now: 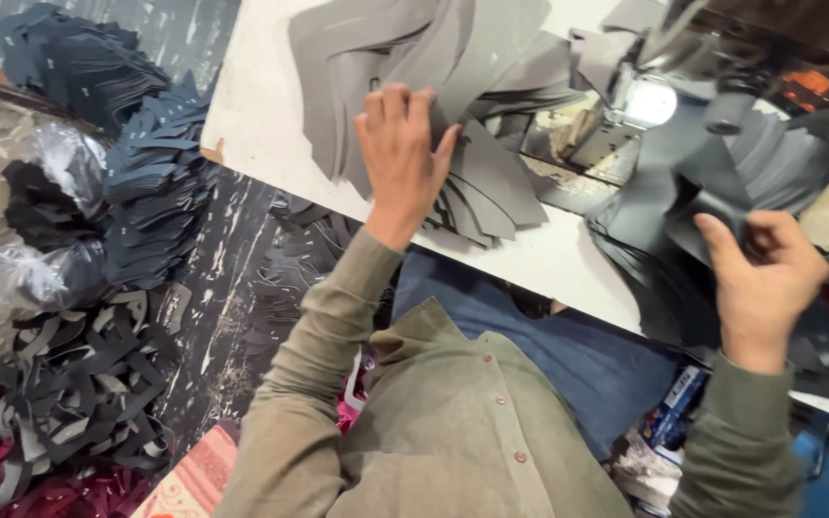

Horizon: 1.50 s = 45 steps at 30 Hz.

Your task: The person sits at a sewing machine and stitches gray shoe parts. They pick up a shoe upper and a sole piece, align them, and feed them through the machine to sew them together. The person repeats this process for multiple shoe parts, stacking the finished items on the table.

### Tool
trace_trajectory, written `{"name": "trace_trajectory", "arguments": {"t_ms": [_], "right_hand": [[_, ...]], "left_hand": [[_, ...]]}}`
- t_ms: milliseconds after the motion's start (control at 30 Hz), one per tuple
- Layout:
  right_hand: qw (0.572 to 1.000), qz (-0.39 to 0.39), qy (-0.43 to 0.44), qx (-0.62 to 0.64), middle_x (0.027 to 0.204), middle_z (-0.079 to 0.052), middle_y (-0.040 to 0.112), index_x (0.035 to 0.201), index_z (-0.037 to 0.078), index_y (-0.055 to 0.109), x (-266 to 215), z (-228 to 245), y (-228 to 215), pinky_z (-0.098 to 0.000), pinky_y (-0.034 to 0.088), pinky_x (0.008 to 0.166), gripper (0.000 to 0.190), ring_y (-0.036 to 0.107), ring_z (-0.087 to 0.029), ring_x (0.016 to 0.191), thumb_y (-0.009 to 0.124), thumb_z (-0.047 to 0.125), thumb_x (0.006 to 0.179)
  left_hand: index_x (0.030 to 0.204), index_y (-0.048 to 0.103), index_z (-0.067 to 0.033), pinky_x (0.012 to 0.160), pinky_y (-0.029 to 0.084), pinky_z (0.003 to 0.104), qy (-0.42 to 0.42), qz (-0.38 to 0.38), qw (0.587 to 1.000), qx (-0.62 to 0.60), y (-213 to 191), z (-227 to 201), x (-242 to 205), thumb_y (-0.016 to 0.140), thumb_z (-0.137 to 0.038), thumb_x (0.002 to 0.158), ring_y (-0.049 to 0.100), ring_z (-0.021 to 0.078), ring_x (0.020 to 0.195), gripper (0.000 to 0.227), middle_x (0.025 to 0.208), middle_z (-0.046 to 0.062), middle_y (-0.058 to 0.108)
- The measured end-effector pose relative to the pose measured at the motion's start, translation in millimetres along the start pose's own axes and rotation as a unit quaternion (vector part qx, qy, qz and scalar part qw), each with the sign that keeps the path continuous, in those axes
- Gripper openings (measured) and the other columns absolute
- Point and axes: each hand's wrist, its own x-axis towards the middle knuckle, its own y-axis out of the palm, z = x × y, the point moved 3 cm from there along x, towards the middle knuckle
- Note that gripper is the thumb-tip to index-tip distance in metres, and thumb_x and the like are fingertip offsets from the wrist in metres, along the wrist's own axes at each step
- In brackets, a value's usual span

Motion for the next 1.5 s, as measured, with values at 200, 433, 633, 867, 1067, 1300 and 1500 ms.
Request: {"name": "trace_trajectory", "arguments": {"t_ms": [200,433,633,867,1067,1300,1500], "right_hand": [[0.961,0.027,0.130,0.242,0.085,-0.001,0.065,0.113,-0.004,0.069,-11,54,10,-0.0202,0.041,0.059,0.012,0.053,-0.006,0.064,0.076,0.005,0.114],[0.950,0.054,0.113,0.285,0.089,-0.006,0.068,0.114,-0.009,0.067,-26,77,32,-0.0207,0.047,0.065,0.011,0.060,-0.009,0.068,0.070,0.001,0.116],[0.959,0.035,0.138,0.244,0.086,-0.005,0.068,0.113,-0.009,0.069,-24,97,41,-0.0222,0.045,0.067,0.012,0.059,-0.008,0.066,0.070,0.003,0.110],[0.964,0.010,0.155,0.216,0.093,-0.004,0.070,0.115,-0.007,0.070,-19,99,33,-0.0223,0.049,0.071,0.016,0.064,-0.009,0.077,0.070,0.006,0.106],[0.966,0.046,0.155,0.203,0.098,-0.004,0.074,0.115,-0.005,0.073,-12,119,53,-0.0201,0.052,0.077,0.018,0.066,-0.006,0.086,0.070,0.008,0.102],[0.970,0.212,0.067,0.095,0.081,-0.008,0.074,0.105,-0.002,0.075,-1,189,95,-0.0239,0.050,0.066,0.017,0.059,-0.009,0.073,0.072,0.011,0.094],[0.954,0.285,0.075,0.061,0.070,-0.017,0.061,0.100,-0.003,0.071,-5,184,91,-0.0323,0.046,0.058,0.016,0.050,-0.018,0.062,0.068,0.013,0.097]], "left_hand": [[0.107,0.060,-0.0101,0.087,0.045,0.043,0.000,-0.044,0.998,-0.054,10,14,5,0.079,-0.015,0.089,0.056,0.0289,0.103,0.026,0.106,0.007,0.058],[0.106,0.056,-0.0038,0.080,0.045,0.043,0.024,-0.029,0.994,-0.106,-5,3,9,0.080,-0.019,0.082,0.054,0.0334,0.098,0.038,0.104,0.013,0.054],[0.103,0.056,-0.0057,0.083,0.043,0.044,0.042,-0.029,0.996,-0.070,3,-7,12,0.077,-0.010,0.077,0.052,0.0326,0.103,0.033,0.107,0.011,0.053],[0.113,0.061,-0.0018,0.076,0.054,0.026,-0.107,0.012,0.925,-0.365,-23,12,28,0.066,-0.004,0.099,0.073,0.0157,0.087,0.015,0.095,0.007,0.070],[0.111,0.076,0.0015,0.076,0.052,0.025,-0.240,0.163,0.719,-0.632,-48,27,-2,0.068,-0.002,0.100,0.066,0.0115,0.086,0.014,0.097,0.006,0.079],[0.102,0.076,0.0012,0.092,0.048,0.022,-0.195,0.139,0.653,-0.718,-18,-37,-40,0.072,0.002,0.092,0.060,0.0062,0.106,0.011,0.116,-0.003,0.065],[0.124,0.068,-0.0001,0.090,0.048,0.023,-0.194,0.266,0.658,-0.678,-8,-44,-38,0.063,-0.015,0.111,0.057,0.0077,0.101,0.021,0.107,0.000,0.067]]}}
